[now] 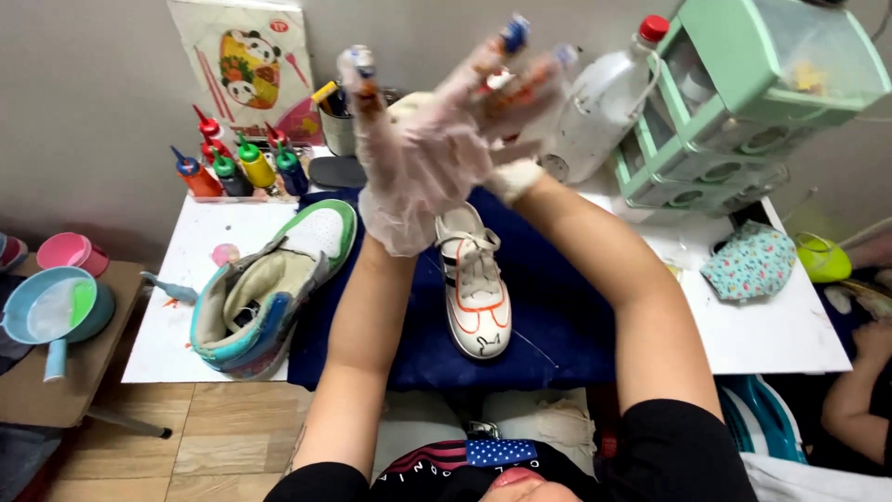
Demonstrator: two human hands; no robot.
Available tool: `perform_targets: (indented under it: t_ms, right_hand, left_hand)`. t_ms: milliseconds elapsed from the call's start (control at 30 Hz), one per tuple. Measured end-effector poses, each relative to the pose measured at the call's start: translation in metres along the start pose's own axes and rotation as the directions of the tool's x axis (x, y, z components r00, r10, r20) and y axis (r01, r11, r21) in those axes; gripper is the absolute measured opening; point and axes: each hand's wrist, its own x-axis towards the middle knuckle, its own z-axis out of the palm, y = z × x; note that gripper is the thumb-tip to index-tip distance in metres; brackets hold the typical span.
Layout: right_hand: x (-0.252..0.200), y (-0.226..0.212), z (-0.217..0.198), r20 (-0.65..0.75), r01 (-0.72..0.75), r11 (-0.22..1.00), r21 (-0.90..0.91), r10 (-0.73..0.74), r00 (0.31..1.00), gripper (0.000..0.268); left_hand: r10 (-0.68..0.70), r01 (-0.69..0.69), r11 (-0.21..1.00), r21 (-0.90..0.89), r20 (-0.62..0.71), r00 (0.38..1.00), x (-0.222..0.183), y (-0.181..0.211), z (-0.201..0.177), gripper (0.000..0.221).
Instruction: Painting detailed black lines and applying materials to customize a sneaker.
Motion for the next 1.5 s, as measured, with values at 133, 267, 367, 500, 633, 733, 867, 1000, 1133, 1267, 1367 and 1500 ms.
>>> perform_targets:
  t_ms: [133, 267, 367, 500, 633, 733, 867, 1000, 1133, 1267, 1367, 1500]
  right_hand:
    - [-0.011, -0.027, -0.097, -0.164, -0.004, 0.994, 0.108, 0.022, 0.986, 0.013]
    - [-0.069, -0.060, -0.136, -0.147, 0.413, 0.911, -0.015, -0.411, 0.900, 0.012]
    - [-0.102, -0.060, -0.147, 0.144, 0.503, 0.863, -0.045, -0.493, 0.858, 0.018]
    - [-0.109, -0.033, -0.144, 0.284, 0.816, 0.561, -0.142, -0.767, 0.576, 0.060]
    - [-0.117, -0.032, -0.130, 0.291, 0.728, 0.668, -0.152, -0.674, 0.679, 0.082]
    - [-0.114, -0.029, -0.124, 0.279, 0.706, 0.689, -0.164, -0.654, 0.703, 0.074]
    - [-0.112, -0.015, -0.126, 0.368, 0.751, 0.623, -0.221, -0.659, 0.656, 0.052]
    - [-0.126, -0.016, -0.124, 0.477, 0.700, 0.696, -0.158, -0.567, 0.671, 0.047]
    - [-0.142, -0.024, -0.122, 0.482, 0.697, 0.709, -0.104, -0.577, 0.659, 0.045]
    - [-0.153, -0.024, -0.130, 0.501, 0.770, 0.627, -0.115, -0.633, 0.590, 0.042]
    - [-0.114, -0.050, -0.173, 0.696, 0.520, 0.853, -0.040, -0.349, 0.628, 0.044]
    - [-0.077, 0.007, -0.280, 0.608, 0.709, 0.677, -0.197, -0.482, 0.630, 0.034]
  left_hand:
    - [0.280, -0.271, 0.958, -0.099, 0.099, 0.955, 0.004, -0.003, 0.002, 0.125]
    - [0.426, -0.398, 0.845, -0.357, 0.001, 0.905, 0.039, -0.006, -0.035, 0.096]
    - [0.435, -0.428, 0.853, -0.300, -0.047, 0.899, 0.059, -0.019, -0.048, 0.099]
    - [0.437, -0.477, 0.847, -0.236, -0.200, 0.877, 0.071, -0.024, -0.061, 0.103]
    - [0.644, -0.652, 0.758, 0.020, -0.181, 0.743, 0.097, -0.023, -0.094, 0.107]
    - [0.712, -0.707, 0.702, 0.085, -0.125, 0.691, 0.108, -0.025, -0.112, 0.092]
    - [0.717, -0.710, 0.697, 0.100, -0.084, 0.692, 0.110, -0.027, -0.117, 0.089]
    - [0.653, -0.653, 0.756, 0.037, 0.023, 0.757, 0.104, -0.032, -0.124, 0.087]
    - [0.553, -0.551, 0.833, -0.051, 0.060, 0.831, 0.080, -0.044, -0.091, 0.080]
    - [0.283, -0.564, 0.578, 0.589, 0.504, 0.816, 0.081, -0.036, -0.108, 0.088]
    - [0.374, -0.473, -0.126, 0.872, 0.483, 0.792, 0.052, -0.047, -0.065, 0.033]
    - [0.349, -0.214, 0.258, 0.942, 0.116, 0.930, 0.033, -0.051, -0.058, 0.032]
